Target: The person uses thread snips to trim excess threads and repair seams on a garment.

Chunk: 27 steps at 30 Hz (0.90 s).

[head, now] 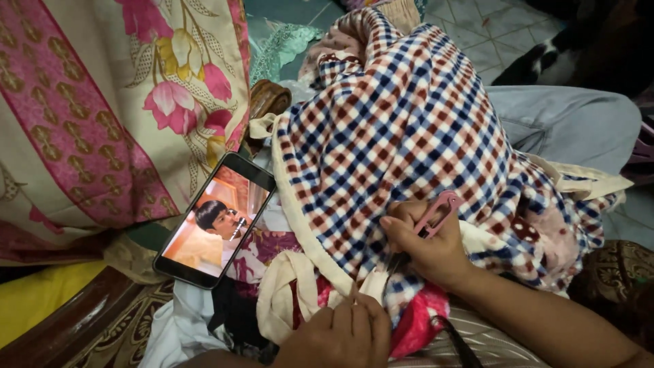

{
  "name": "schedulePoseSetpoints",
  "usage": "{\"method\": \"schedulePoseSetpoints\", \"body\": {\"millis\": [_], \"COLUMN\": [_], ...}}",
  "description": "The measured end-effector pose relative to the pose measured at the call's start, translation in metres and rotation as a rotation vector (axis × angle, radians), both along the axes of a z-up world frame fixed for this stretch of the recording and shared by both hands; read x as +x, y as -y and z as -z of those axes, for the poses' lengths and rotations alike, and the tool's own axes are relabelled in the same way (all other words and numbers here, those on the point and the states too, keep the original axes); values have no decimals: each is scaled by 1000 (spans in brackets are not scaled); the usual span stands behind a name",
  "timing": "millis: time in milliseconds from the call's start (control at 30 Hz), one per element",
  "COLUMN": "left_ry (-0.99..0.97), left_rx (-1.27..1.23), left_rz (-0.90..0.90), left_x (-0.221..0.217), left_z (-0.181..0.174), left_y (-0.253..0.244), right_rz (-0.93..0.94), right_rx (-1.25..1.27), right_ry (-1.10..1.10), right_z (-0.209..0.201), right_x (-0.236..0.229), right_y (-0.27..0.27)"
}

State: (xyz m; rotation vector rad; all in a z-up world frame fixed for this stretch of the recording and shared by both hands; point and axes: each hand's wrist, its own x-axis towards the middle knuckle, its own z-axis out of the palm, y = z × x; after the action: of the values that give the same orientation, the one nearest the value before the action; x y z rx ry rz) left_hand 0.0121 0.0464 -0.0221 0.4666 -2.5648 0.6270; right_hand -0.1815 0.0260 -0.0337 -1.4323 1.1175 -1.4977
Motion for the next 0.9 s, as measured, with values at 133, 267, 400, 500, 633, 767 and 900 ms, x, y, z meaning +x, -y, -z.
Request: {"method": "schedulePoseSetpoints", "body": {"millis": [133, 267, 400, 500, 633, 767, 900], "left_ry": [-27, -22, -18, -90, 29, -4, 40], "left_rx": [-43, -46, 39, 322, 337, 139, 140], "left_rz": [25, 56, 74, 253, 300, 181, 164], "left_x": [-1, -1, 0, -4, -3, -3, -1], "left_z": [-3, -4, -13, -16, -3, 8, 12], "left_y": [1, 3, 3, 11, 8, 5, 4], "right_rz": [32, 81, 107, 121, 105, 25, -24], "right_rx": [44, 52, 25, 138, 350, 126, -3], "right_ry": [23, 57, -97, 55, 465, 278, -97], "right_z": [2, 2, 1, -8, -22, -14, -12], "right_x": [1, 5, 6, 7, 5, 6, 10], "right_y": [-1, -1, 2, 3, 8, 13, 14]}}
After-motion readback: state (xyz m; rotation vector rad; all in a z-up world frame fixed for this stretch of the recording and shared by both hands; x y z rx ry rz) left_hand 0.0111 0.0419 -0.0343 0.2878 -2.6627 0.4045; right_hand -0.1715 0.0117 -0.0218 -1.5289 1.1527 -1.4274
